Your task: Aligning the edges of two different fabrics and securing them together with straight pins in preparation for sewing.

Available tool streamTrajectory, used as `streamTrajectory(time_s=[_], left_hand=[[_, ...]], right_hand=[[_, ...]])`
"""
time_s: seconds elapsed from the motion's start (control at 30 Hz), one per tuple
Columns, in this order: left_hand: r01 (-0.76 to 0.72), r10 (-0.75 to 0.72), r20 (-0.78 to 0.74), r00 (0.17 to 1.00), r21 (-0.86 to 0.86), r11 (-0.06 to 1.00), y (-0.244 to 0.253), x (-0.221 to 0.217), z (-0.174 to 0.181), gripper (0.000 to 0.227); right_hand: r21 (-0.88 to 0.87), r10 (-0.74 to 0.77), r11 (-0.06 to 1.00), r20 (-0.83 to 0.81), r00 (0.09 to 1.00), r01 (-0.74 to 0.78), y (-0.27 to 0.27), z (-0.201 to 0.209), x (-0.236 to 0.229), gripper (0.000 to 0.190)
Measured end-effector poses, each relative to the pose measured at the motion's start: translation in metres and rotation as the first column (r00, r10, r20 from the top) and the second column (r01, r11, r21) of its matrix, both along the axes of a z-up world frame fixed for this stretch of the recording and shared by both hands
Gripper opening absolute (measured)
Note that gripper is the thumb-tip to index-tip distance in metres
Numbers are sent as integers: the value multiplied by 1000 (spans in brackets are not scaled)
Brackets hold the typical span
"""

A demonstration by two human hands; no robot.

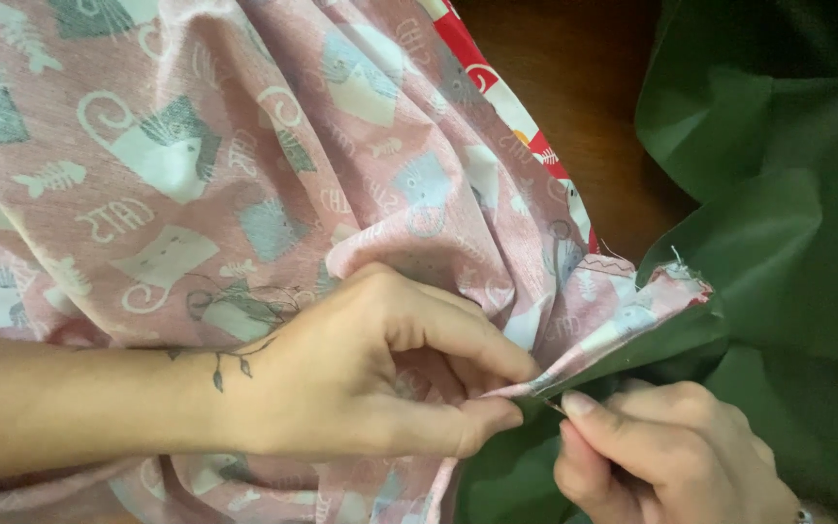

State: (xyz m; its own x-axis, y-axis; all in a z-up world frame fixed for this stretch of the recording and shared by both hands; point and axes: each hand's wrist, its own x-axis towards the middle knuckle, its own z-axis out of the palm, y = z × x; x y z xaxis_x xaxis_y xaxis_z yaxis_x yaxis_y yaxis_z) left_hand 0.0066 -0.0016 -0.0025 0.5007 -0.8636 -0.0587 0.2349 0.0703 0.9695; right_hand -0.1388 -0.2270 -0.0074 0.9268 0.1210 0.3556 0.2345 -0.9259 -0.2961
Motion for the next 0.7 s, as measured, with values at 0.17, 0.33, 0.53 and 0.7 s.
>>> streamTrajectory(time_s=[0.17, 0.33, 0.53, 0.7], left_hand=[[19, -10, 175, 984, -53, 998, -1, 2, -2, 14], [21, -21, 293, 956, 4, 1000, -2, 2, -2, 11], [-11, 13, 274, 962, -10, 1000, 0, 1, 1, 16], [-51, 60, 315, 947, -37, 998, 0, -1, -1, 23]], right_hand=[[261, 62, 965, -206, 977, -6, -21, -16, -6, 18], [502, 49, 864, -168, 985, 43, -13, 7, 13, 22], [292, 44, 956, 1, 999, -42, 12, 14, 28, 9], [100, 89, 991, 34, 995, -92, 10, 14, 28, 3]])
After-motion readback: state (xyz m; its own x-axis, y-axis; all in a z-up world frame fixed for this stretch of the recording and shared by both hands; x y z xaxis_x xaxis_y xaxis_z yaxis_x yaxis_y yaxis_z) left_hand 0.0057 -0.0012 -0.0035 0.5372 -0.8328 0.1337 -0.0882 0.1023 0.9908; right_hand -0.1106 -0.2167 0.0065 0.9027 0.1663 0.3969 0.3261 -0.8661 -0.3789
